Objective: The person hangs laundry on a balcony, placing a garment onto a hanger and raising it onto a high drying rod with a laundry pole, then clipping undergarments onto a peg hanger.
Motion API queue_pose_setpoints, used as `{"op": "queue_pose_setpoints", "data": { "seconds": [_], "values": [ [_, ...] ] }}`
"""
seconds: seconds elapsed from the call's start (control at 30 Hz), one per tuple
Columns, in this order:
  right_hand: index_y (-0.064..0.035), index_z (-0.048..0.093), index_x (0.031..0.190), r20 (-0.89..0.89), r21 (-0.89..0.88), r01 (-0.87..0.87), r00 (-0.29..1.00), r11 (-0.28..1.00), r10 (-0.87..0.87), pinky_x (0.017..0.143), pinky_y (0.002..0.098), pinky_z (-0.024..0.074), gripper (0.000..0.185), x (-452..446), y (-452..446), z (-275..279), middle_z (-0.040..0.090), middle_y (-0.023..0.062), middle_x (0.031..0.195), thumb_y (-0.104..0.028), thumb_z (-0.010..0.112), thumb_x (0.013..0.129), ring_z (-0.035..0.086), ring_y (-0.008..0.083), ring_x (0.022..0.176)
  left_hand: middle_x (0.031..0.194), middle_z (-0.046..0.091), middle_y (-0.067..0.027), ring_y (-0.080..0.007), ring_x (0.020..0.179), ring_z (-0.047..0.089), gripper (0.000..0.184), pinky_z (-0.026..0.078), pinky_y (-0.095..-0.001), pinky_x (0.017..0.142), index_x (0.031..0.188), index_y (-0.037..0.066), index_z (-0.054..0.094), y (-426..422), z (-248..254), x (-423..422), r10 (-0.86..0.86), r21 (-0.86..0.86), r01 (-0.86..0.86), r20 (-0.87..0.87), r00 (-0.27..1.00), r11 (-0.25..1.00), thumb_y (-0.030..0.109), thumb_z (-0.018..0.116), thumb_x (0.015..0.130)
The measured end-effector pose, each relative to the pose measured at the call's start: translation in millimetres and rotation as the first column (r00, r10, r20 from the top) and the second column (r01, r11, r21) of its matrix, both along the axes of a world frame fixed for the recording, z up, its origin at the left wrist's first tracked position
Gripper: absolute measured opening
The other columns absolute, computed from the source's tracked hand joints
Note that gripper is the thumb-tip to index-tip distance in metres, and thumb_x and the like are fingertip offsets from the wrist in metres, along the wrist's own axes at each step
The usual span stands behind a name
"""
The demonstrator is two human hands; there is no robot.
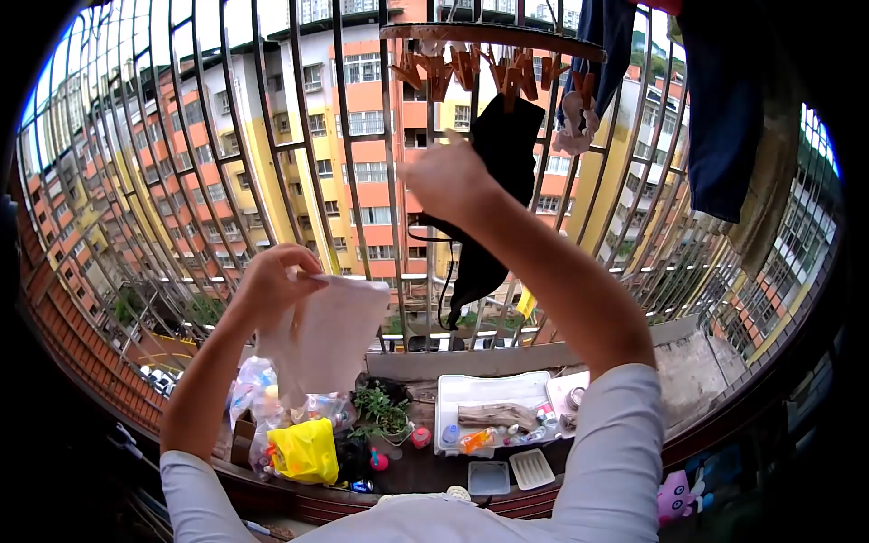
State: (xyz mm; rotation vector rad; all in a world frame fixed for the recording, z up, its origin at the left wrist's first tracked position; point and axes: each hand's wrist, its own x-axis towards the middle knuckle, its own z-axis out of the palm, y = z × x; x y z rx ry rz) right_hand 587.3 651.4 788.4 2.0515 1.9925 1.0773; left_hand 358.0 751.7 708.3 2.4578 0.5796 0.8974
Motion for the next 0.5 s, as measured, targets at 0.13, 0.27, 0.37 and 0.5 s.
{"op": "queue_pose_setpoints", "data": {
  "seconds": [0.13, 0.27, 0.37, 0.5],
  "values": [
    [-0.0096, 0.056, 0.088, 0.079, -0.250, 0.370, 0.929, 0.895, -0.361, 0.069, 0.0382, 0.0419, 0.015, 13, -26, 12, 0.059, 0.0076, 0.067, -0.019, 0.049, 0.078, 0.059, 0.0239, 0.066, 0.065, 0.058, 0.0005, -0.0071, 0.056, 0.048, 0.014, 0.042, -0.0220, 0.054, 0.077, 0.006, 0.064, 15, 23, 6, -0.066, -0.055, 0.062, -0.065, 0.996, 0.997, 0.014, 0.070, 0.066],
    [-0.0108, 0.057, 0.087, 0.031, -0.205, 0.358, 0.933, 0.911, -0.359, 0.066, 0.0364, 0.0439, 0.017, 21, -63, 16, 0.060, 0.0097, 0.071, -0.023, 0.052, 0.077, 0.059, 0.0258, 0.070, 0.070, 0.061, -0.0014, -0.0071, 0.059, 0.052, 0.019, 0.045, -0.0215, 0.058, 0.082, 0.007, 0.065, 22, 45, 15, -0.104, -0.073, 0.095, -0.122, 0.987, 0.993, 0.015, 0.070, 0.067],
    [-0.0091, 0.057, 0.086, -0.069, -0.205, 0.412, 0.899, 0.888, -0.433, 0.068, 0.0376, 0.0449, 0.018, 23, -81, 19, 0.060, 0.0105, 0.074, -0.024, 0.052, 0.077, 0.057, 0.0278, 0.073, 0.074, 0.063, -0.0035, -0.0092, 0.066, 0.057, 0.021, 0.048, -0.0218, 0.064, 0.085, 0.006, 0.066, 25, 54, 24, -0.113, -0.046, 0.108, -0.126, 0.986, 0.993, 0.018, 0.070, 0.068],
    [-0.0032, 0.055, 0.099, -0.318, 0.086, 0.018, 0.948, 0.996, 0.011, 0.070, 0.0380, 0.0470, 0.029, 22, -75, 17, 0.061, 0.0161, 0.082, -0.024, 0.052, 0.079, 0.059, 0.0291, 0.077, 0.074, 0.063, -0.0069, -0.0118, 0.067, 0.058, 0.016, 0.046, -0.0248, 0.066, 0.084, 0.003, 0.065, 22, 66, 42, -0.182, -0.028, 0.181, -0.063, 0.981, 0.983, 0.013, 0.065, 0.071]
  ]
}}
